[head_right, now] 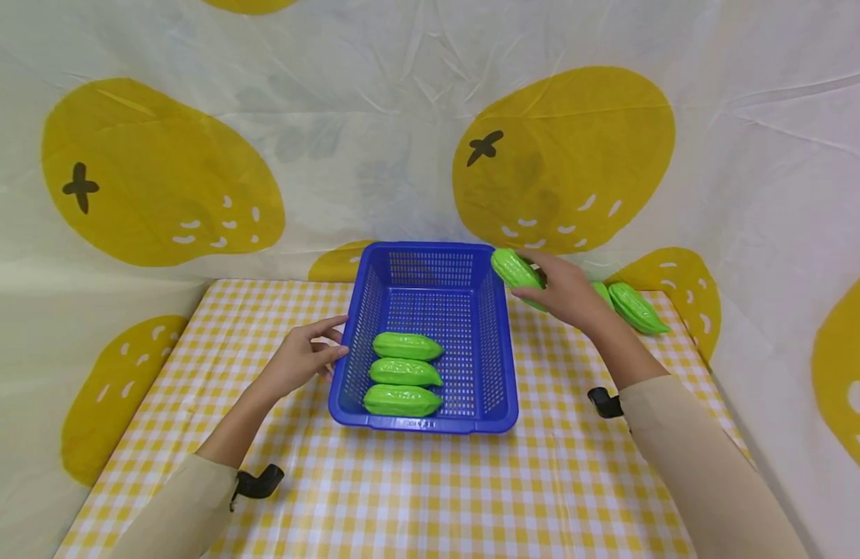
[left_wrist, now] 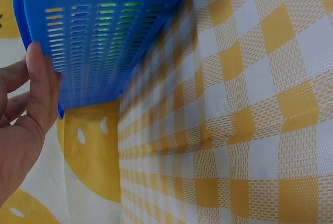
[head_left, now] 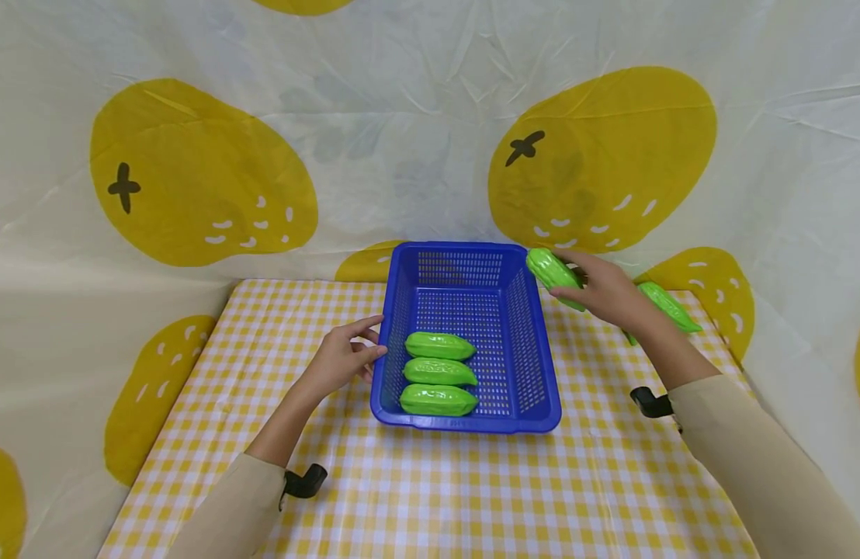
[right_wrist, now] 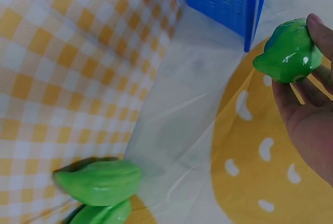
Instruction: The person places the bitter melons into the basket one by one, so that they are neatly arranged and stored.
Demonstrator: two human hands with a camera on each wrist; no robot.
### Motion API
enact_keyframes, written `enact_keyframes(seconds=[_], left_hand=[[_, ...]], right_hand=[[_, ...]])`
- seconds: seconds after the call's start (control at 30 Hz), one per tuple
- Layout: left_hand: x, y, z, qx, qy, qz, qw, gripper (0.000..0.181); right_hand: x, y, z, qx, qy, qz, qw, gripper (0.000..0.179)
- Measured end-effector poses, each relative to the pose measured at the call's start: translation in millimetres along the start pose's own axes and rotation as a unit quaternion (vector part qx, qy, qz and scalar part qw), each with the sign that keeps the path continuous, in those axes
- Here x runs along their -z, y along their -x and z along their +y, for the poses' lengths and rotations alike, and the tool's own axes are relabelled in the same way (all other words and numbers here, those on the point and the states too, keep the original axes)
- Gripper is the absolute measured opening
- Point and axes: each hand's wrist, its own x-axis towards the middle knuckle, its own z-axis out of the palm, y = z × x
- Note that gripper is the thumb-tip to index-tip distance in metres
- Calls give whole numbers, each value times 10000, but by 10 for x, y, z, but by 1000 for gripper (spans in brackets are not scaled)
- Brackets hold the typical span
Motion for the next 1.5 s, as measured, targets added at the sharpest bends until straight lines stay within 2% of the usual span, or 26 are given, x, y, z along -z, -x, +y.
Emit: enact_keyframes(seconds=[0.27,0.67,0.87,1.13,1.33,1.5], left_hand=[[4,7,0,-3,7,-7,10000,59],[2,14,7,24,3,37,10000,59],[7,14,6,22,-22,57,10000,59],[2,2,4,-13,-46,48,10000,58],[-7,-8,1,-37,-151,40,9999,59],[-4,-6,-18,-23,-121,41,9999,59]], right_hand=[[-43,-228,-198,432,-8,-318,9986,69],[-158,-528,-514,992,289,-654,9925,61],[-211,-668,-602,981,449,-827,9907,62],[-285,-812,-684,1031,616,-1346,9836,62],[-391,-946,-746,1015,477,-1825,9768,63],[-475,-1015,-855,983,483,-2060,9724,63]])
